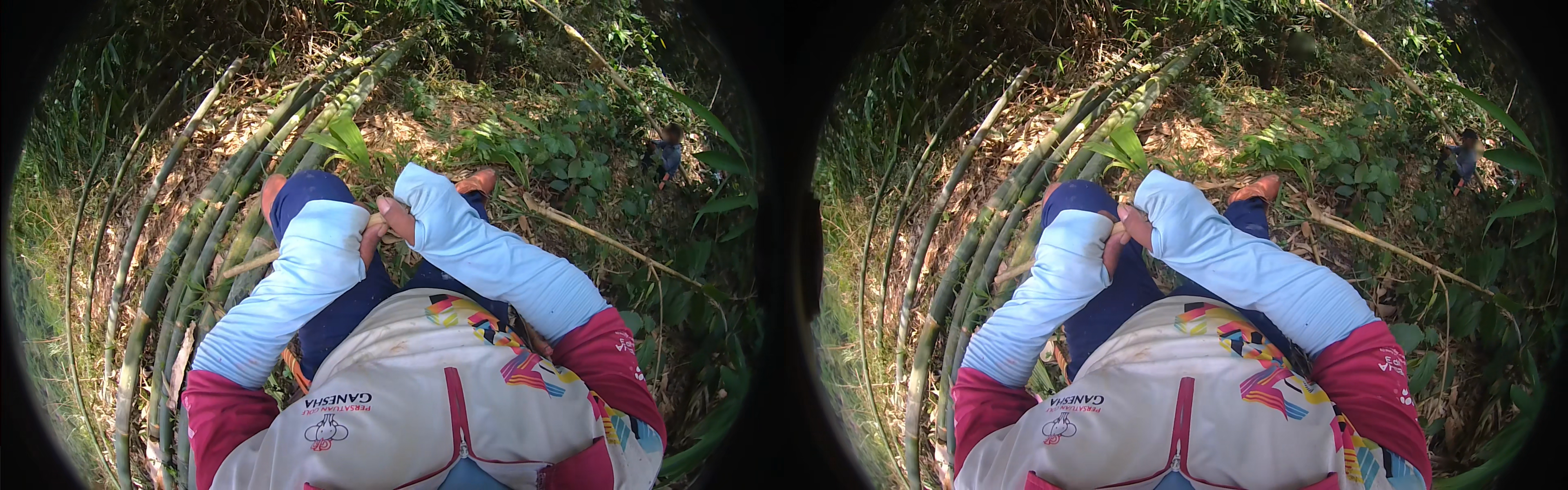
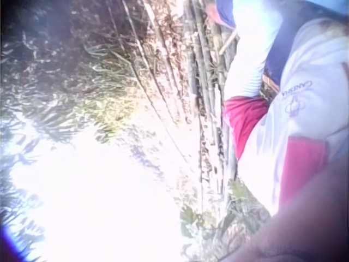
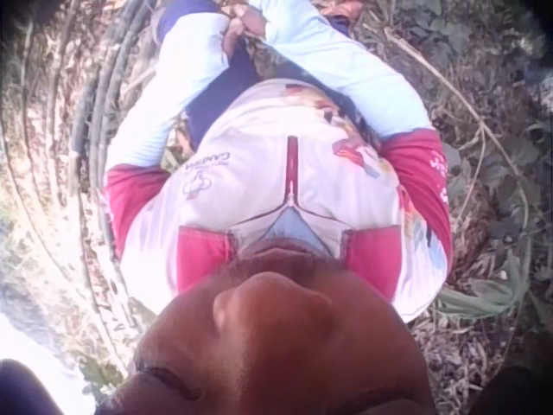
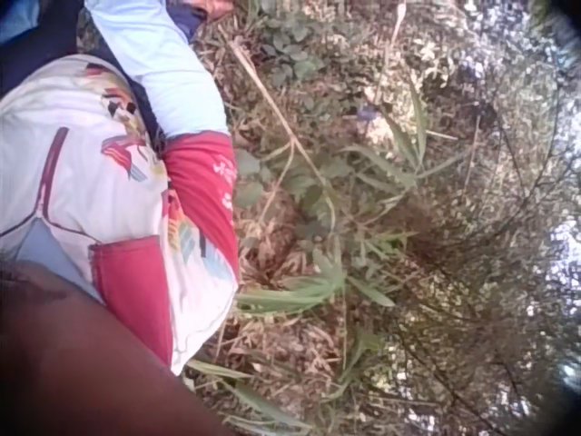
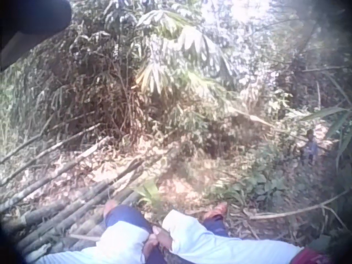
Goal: The person sits on the ground in a bamboo forest and uses a large machete to chop a bamboo stalk into smaller segments. They hold the stalk between their legs and repeatedly strike it to produce uniform pieces.
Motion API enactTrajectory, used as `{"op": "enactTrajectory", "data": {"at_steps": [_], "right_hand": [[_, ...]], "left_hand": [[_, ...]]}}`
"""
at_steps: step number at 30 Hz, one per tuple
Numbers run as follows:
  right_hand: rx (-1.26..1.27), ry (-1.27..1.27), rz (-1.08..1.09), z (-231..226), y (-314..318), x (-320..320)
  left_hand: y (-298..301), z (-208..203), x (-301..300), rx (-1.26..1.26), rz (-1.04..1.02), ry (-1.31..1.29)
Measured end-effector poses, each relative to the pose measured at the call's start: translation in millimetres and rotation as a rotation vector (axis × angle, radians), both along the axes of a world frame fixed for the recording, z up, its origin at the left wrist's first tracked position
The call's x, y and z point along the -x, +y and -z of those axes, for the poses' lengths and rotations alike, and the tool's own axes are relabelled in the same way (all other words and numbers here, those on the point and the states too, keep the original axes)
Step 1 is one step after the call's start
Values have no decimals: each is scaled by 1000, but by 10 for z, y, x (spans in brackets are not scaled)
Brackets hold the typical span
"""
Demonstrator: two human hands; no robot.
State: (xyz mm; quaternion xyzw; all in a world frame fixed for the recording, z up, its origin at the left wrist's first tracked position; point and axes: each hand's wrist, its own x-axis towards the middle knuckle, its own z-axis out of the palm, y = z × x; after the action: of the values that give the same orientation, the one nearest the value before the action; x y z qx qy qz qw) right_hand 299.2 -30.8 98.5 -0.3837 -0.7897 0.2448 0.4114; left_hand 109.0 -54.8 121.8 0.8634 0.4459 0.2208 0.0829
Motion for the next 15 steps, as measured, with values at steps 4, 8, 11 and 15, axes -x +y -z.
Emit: {"op": "enactTrajectory", "data": {"at_steps": [4, 8, 11, 15], "right_hand": [[132, -106, 2, 18, 14, -48], [69, -164, -73, 17, 34, -134], [-212, -249, -73, -114, 1, -175], [53, -640, -270, -182, 137, -151]], "left_hand": [[-6, -42, -15, 53, 26, -8], [55, 59, 61, 218, 19, -28], [142, 75, 132, 547, -23, -57], [286, 74, 196, 1010, -22, -204]]}}
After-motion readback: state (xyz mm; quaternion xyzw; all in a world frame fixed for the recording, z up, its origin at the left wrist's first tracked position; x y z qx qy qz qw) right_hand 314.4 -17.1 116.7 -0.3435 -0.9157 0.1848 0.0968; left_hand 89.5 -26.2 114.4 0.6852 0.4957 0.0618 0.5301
